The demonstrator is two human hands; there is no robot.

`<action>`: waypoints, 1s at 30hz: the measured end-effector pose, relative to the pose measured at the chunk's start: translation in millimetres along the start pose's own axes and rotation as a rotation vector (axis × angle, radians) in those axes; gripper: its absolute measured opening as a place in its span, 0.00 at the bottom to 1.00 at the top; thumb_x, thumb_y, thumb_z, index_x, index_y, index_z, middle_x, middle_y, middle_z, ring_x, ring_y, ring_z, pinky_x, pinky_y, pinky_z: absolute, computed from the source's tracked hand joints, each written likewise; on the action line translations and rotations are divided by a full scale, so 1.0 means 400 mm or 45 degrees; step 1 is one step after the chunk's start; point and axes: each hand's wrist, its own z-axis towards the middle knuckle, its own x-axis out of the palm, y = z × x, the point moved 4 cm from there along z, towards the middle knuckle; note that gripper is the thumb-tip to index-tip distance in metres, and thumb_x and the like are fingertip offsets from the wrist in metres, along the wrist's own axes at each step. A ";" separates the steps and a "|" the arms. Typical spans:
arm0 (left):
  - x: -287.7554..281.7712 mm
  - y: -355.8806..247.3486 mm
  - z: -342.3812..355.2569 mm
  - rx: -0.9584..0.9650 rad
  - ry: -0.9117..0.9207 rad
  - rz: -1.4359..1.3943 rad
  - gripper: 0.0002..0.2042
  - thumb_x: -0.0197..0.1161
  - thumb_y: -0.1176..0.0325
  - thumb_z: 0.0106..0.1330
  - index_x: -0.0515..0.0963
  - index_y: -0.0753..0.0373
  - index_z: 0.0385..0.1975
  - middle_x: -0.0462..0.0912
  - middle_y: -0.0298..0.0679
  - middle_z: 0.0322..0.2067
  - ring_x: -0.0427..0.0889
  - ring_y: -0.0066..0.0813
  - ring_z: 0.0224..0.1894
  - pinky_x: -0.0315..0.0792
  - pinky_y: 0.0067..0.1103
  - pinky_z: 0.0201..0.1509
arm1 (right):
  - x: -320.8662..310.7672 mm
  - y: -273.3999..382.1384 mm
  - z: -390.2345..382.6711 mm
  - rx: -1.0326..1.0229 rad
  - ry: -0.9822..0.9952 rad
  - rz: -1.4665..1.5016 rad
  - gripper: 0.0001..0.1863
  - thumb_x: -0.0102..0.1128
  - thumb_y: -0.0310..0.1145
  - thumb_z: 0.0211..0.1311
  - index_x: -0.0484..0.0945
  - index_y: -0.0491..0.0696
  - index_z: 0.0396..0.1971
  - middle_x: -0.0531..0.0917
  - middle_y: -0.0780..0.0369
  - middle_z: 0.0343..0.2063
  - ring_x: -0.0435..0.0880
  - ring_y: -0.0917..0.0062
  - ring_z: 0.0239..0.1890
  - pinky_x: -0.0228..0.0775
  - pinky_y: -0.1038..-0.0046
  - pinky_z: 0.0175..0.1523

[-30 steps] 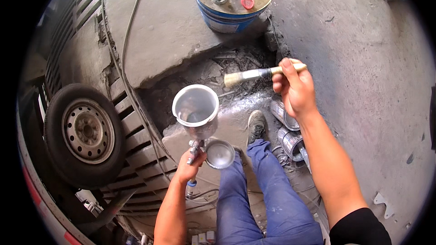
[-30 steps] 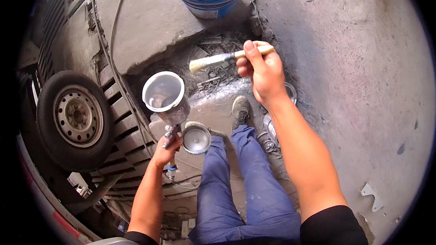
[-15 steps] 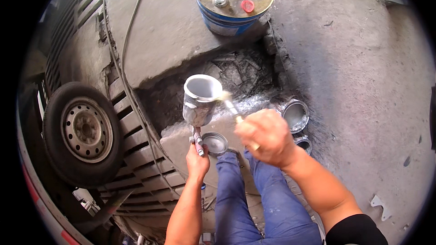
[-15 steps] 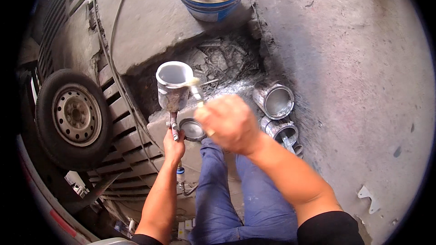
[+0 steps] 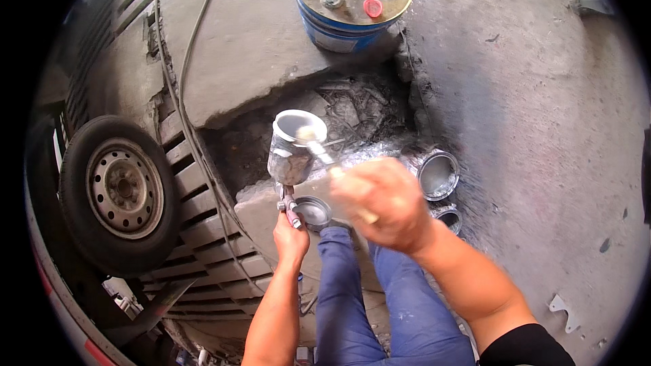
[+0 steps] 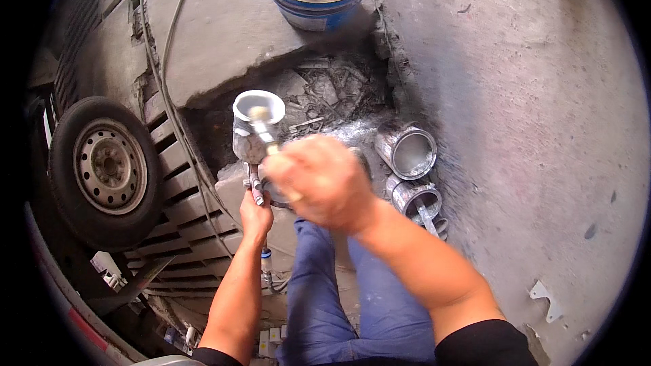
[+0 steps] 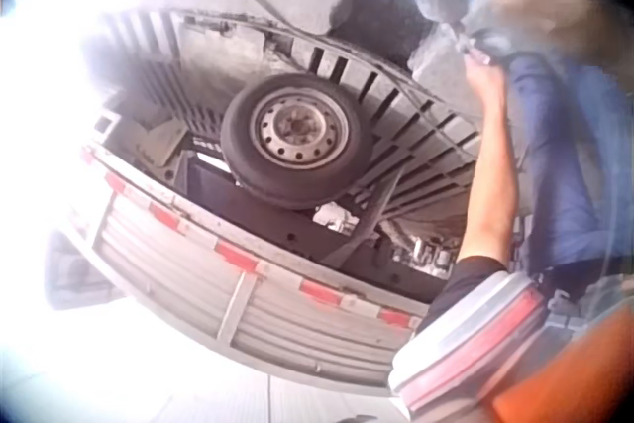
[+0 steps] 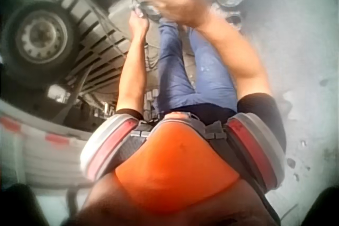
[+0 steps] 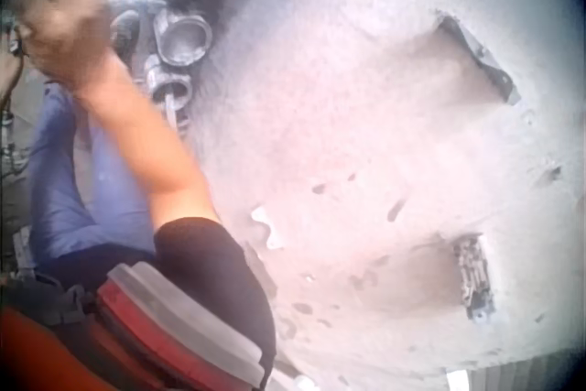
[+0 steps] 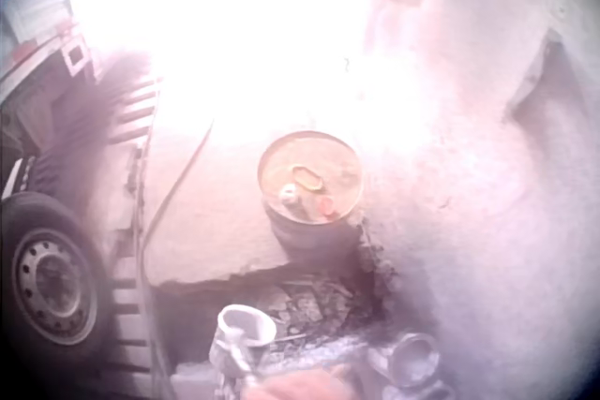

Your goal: The person walks around a silver car in a garage, holding a paint sprayer. They then sit on the floor and use a brush to stir paint in a small container before pouring it into the sprayer's cup.

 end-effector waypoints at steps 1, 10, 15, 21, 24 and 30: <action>0.010 -0.012 -0.002 0.002 0.004 -0.002 0.15 0.56 0.64 0.63 0.74 0.64 0.45 0.81 0.56 0.34 0.79 0.59 0.39 0.71 0.41 0.42 | 0.022 0.013 0.013 -0.053 0.008 0.013 0.13 0.65 0.22 0.47 0.79 0.47 0.36 0.80 0.61 0.29 0.80 0.68 0.30 0.72 0.69 0.34; 0.009 0.001 0.010 -0.035 -0.004 0.008 0.15 0.57 0.63 0.63 0.73 0.64 0.47 0.81 0.56 0.36 0.79 0.58 0.42 0.71 0.41 0.45 | 0.012 -0.008 -0.001 0.003 0.002 -0.060 0.12 0.65 0.24 0.50 0.78 0.47 0.36 0.80 0.61 0.28 0.79 0.68 0.27 0.71 0.67 0.32; 0.011 -0.007 0.019 -0.002 0.072 -0.094 0.13 0.58 0.64 0.63 0.73 0.67 0.40 0.81 0.54 0.33 0.80 0.54 0.39 0.71 0.37 0.44 | 0.043 -0.050 0.001 0.022 0.100 -0.092 0.10 0.65 0.23 0.49 0.78 0.46 0.33 0.80 0.61 0.26 0.80 0.67 0.29 0.73 0.68 0.35; -0.027 0.025 0.039 -0.058 0.353 -0.248 0.09 0.61 0.67 0.63 0.73 0.66 0.33 0.78 0.38 0.26 0.75 0.30 0.28 0.70 0.28 0.35 | -0.021 -0.042 0.021 0.175 0.019 0.251 0.07 0.65 0.25 0.51 0.80 0.45 0.32 0.81 0.59 0.28 0.82 0.65 0.31 0.75 0.67 0.38; -0.052 0.006 0.033 -0.196 0.651 -0.417 0.07 0.62 0.68 0.63 0.72 0.62 0.28 0.72 0.31 0.21 0.68 0.21 0.23 0.64 0.22 0.26 | -0.021 -0.108 0.019 0.444 0.067 0.405 0.08 0.65 0.25 0.56 0.79 0.45 0.36 0.82 0.61 0.29 0.82 0.75 0.32 0.74 0.74 0.38; -0.099 0.006 0.026 -0.193 0.986 -0.455 0.09 0.63 0.64 0.62 0.72 0.59 0.25 0.72 0.30 0.19 0.67 0.19 0.22 0.60 0.18 0.24 | -0.041 -0.199 -0.025 1.021 -0.007 1.179 0.08 0.60 0.28 0.63 0.76 0.44 0.40 0.81 0.65 0.31 0.81 0.83 0.33 0.75 0.80 0.41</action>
